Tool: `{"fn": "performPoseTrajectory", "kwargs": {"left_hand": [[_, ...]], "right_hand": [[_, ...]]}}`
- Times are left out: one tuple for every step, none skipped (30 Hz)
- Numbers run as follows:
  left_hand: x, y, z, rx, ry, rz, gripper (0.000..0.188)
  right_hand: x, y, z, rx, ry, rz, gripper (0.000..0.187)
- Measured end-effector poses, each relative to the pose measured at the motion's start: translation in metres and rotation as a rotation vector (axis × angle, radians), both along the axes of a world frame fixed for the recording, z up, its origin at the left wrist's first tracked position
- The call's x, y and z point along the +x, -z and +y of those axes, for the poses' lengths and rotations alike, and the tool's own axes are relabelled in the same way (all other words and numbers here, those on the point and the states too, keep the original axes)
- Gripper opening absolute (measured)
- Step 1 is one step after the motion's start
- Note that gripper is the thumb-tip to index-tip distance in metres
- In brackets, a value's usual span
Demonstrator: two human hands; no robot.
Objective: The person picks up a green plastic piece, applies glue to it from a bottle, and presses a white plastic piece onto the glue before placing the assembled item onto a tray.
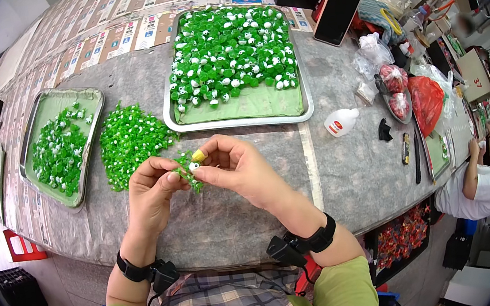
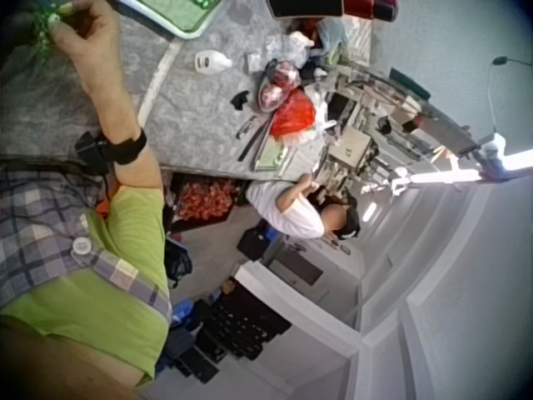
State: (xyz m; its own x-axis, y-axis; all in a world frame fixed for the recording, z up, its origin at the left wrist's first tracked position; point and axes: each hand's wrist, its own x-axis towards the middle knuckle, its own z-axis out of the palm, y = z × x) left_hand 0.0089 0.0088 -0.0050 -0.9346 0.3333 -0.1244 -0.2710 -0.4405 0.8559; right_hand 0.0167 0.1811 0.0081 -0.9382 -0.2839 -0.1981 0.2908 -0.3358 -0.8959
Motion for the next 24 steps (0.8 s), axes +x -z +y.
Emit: {"fn": "performPoseTrajectory", "kwargs": {"left_hand": [[0.000, 0.001, -0.001, -0.020, -0.033, -0.040, 0.012], [0.000, 0.001, -0.001, -0.020, -0.037, -0.041, 0.012], [-0.001, 0.001, -0.001, -0.033, -0.045, -0.054, 0.012], [-0.001, 0.001, -0.001, -0.045, -0.049, -0.067, 0.011], [0.000, 0.001, -0.001, -0.044, -0.049, -0.067, 0.011], [0.000, 0.001, -0.001, -0.055, -0.048, -0.062, 0.011], [0.000, 0.001, -0.001, -0.065, -0.047, -0.056, 0.012], [0.000, 0.001, -0.001, -0.064, -0.047, -0.056, 0.012], [0.000, 0.000, -0.001, -0.067, -0.042, -0.053, 0.011], [0.000, 0.001, -0.001, -0.071, -0.038, -0.050, 0.010], [0.000, 0.000, 0.000, -0.071, -0.039, -0.050, 0.010], [0.001, 0.000, 0.001, -0.135, -0.061, 0.059, 0.010], [0.002, 0.000, 0.001, -0.198, -0.083, 0.168, 0.009], [0.002, 0.001, 0.002, -0.199, -0.082, 0.168, 0.009], [0.002, 0.002, 0.002, -0.246, -0.101, 0.241, 0.009], [0.002, 0.002, 0.002, -0.292, -0.120, 0.314, 0.009], [0.002, 0.002, 0.002, -0.292, -0.118, 0.315, 0.009], [0.001, 0.002, 0.001, -0.397, -0.122, 0.411, 0.010], [0.001, 0.002, 0.001, -0.503, -0.127, 0.506, 0.012], [0.001, 0.000, 0.001, -0.503, -0.126, 0.507, 0.012], [0.001, -0.003, 0.001, -0.575, -0.128, 0.586, 0.012], [0.000, -0.006, 0.001, -0.646, -0.129, 0.666, 0.013], [0.000, -0.007, 0.001, -0.646, -0.128, 0.666, 0.013], [0.000, -0.009, 0.001, -0.683, -0.132, 0.708, 0.013]], "right_hand": [[0.001, -0.002, -0.002, 0.000, -0.004, -0.001, 0.020], [0.002, -0.006, -0.003, 0.016, 0.024, 0.053, 0.019], [0.002, -0.008, -0.005, 0.033, 0.053, 0.107, 0.019], [0.003, -0.009, -0.006, 0.033, 0.052, 0.106, 0.019], [0.003, -0.010, -0.006, 0.063, 0.060, 0.115, 0.018], [0.004, -0.010, -0.007, 0.093, 0.068, 0.123, 0.018], [0.004, -0.010, -0.007, 0.093, 0.068, 0.124, 0.018], [0.004, -0.009, -0.007, 0.114, 0.068, 0.140, 0.017], [0.005, -0.009, -0.007, 0.135, 0.068, 0.157, 0.016], [0.005, -0.008, -0.007, 0.134, 0.067, 0.157, 0.016], [0.005, -0.008, -0.007, 0.151, 0.058, 0.151, 0.015], [0.005, -0.008, -0.007, 0.167, 0.049, 0.145, 0.015], [0.005, -0.008, -0.006, 0.167, 0.049, 0.145, 0.015], [0.005, -0.008, -0.006, 0.166, 0.030, 0.129, 0.015], [0.005, -0.009, -0.006, 0.164, 0.011, 0.113, 0.015], [0.005, -0.009, -0.006, 0.164, 0.012, 0.114, 0.015], [0.005, -0.008, -0.006, 0.122, 0.027, 0.086, 0.017], [0.005, -0.008, -0.006, 0.080, 0.043, 0.058, 0.020], [0.004, -0.008, -0.005, 0.079, 0.043, 0.058, 0.020], [0.003, -0.008, -0.004, 0.073, 0.012, 0.055, 0.022], [0.003, -0.008, -0.003, 0.067, -0.020, 0.053, 0.024], [0.003, -0.008, -0.002, 0.067, -0.019, 0.053, 0.024], [0.003, -0.007, -0.001, 0.090, -0.035, 0.056, 0.024], [0.003, -0.006, 0.000, 0.113, -0.052, 0.060, 0.025]]}}
